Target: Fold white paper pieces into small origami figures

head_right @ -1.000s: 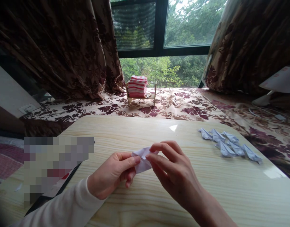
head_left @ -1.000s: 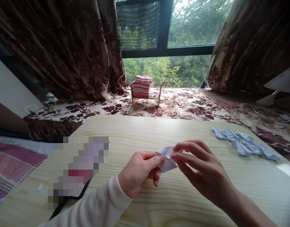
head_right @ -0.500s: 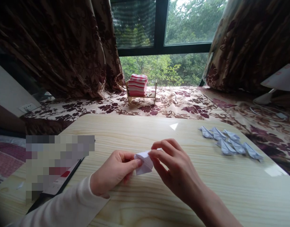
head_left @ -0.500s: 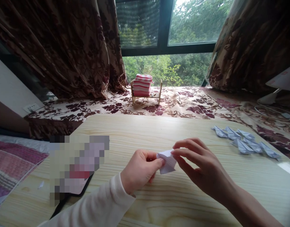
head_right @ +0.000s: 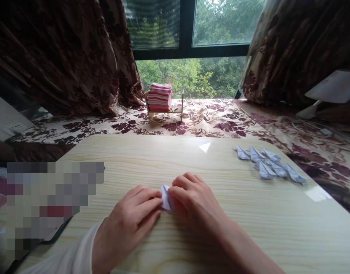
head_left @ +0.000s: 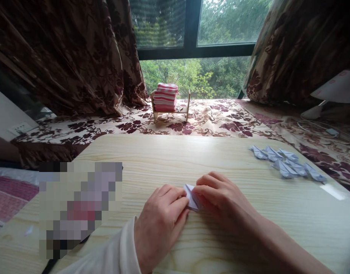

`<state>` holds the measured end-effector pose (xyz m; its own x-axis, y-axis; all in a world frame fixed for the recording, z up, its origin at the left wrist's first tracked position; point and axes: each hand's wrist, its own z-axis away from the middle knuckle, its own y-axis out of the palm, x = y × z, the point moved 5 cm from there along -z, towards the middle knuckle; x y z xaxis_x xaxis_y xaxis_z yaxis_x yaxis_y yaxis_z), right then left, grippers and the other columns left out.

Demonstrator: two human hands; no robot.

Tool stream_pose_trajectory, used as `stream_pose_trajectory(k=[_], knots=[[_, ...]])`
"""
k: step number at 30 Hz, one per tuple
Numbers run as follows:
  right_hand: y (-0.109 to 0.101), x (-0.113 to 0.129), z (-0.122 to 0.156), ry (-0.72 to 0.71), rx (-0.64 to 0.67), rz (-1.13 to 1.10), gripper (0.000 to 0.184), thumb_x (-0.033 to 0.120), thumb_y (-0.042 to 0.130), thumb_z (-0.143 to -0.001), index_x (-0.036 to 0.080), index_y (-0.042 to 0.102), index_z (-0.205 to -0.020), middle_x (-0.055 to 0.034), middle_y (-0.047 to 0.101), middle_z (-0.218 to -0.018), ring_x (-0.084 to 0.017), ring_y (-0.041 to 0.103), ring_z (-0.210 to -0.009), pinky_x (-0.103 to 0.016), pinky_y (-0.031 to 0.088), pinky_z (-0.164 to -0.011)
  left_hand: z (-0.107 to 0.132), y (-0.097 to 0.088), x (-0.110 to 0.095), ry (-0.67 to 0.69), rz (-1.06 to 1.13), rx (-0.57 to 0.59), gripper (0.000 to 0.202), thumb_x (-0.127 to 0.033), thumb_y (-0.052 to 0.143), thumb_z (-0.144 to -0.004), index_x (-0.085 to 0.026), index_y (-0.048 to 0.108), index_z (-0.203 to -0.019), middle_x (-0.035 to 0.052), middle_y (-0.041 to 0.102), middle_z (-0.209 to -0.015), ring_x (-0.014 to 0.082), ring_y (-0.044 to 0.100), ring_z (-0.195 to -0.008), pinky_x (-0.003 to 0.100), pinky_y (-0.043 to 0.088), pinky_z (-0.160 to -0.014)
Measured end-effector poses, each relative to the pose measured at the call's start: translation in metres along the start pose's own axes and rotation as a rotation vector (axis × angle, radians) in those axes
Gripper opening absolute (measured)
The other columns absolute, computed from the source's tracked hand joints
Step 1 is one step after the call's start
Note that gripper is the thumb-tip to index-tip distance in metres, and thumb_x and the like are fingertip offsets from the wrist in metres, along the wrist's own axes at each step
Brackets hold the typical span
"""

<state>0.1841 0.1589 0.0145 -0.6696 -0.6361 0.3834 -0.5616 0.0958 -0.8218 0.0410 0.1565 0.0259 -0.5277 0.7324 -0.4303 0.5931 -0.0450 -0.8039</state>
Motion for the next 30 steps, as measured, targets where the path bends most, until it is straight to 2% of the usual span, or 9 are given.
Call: stream_pose_trajectory(k=[6,13,18,30], knots=[[0.001,-0.003,-0.001,0.072,0.021,0.0,0.016,0.015,0.048,-0.091,0.018,0.063,-0.087,-0.0066,0.062,-0.086,-0.019,0.049,-0.079,-0.032,0.042,-0.068,0.0,0.006,-0.003,0.026,-0.093,0.067,0.019,-0.014,0.049,-0.088,-0.015,0.063,-0.101,0.0073,0.067,-0.102,0.0241,0.057,-0.092,0.042,0.051,-0.079],[0.004,-0.005,0.0,0.147,0.051,0.051,0.018,0.016,0.048,-0.092,0.019,0.064,-0.086,-0.0062,0.059,-0.085,-0.02,0.049,-0.079,-0.032,0.043,-0.067,0.0,0.007,-0.004,0.027,-0.118,0.07,0.024,-0.015,0.049,-0.088,-0.015,0.062,-0.107,0.0079,0.064,-0.117,0.0251,0.055,-0.102,0.043,0.048,-0.086],[0.003,-0.004,-0.001,0.138,0.068,0.082,0.021,0.018,0.047,-0.093,0.019,0.066,-0.083,-0.0064,0.059,-0.082,-0.019,0.049,-0.078,-0.031,0.044,-0.066,0.001,0.009,-0.003,0.019,-0.132,0.082,0.028,-0.017,0.048,-0.087,-0.014,0.061,-0.112,0.008,0.065,-0.119,0.026,0.055,-0.104,0.044,0.047,-0.087],[0.001,0.001,-0.001,0.073,0.086,0.19,0.013,0.012,0.056,-0.085,0.018,0.067,-0.089,-0.0068,0.061,-0.084,-0.02,0.052,-0.077,-0.031,0.044,-0.065,0.001,0.011,-0.004,0.007,-0.191,0.129,0.032,-0.019,0.047,-0.087,-0.012,0.059,-0.116,0.0091,0.063,-0.122,0.0267,0.053,-0.107,0.045,0.046,-0.088]])
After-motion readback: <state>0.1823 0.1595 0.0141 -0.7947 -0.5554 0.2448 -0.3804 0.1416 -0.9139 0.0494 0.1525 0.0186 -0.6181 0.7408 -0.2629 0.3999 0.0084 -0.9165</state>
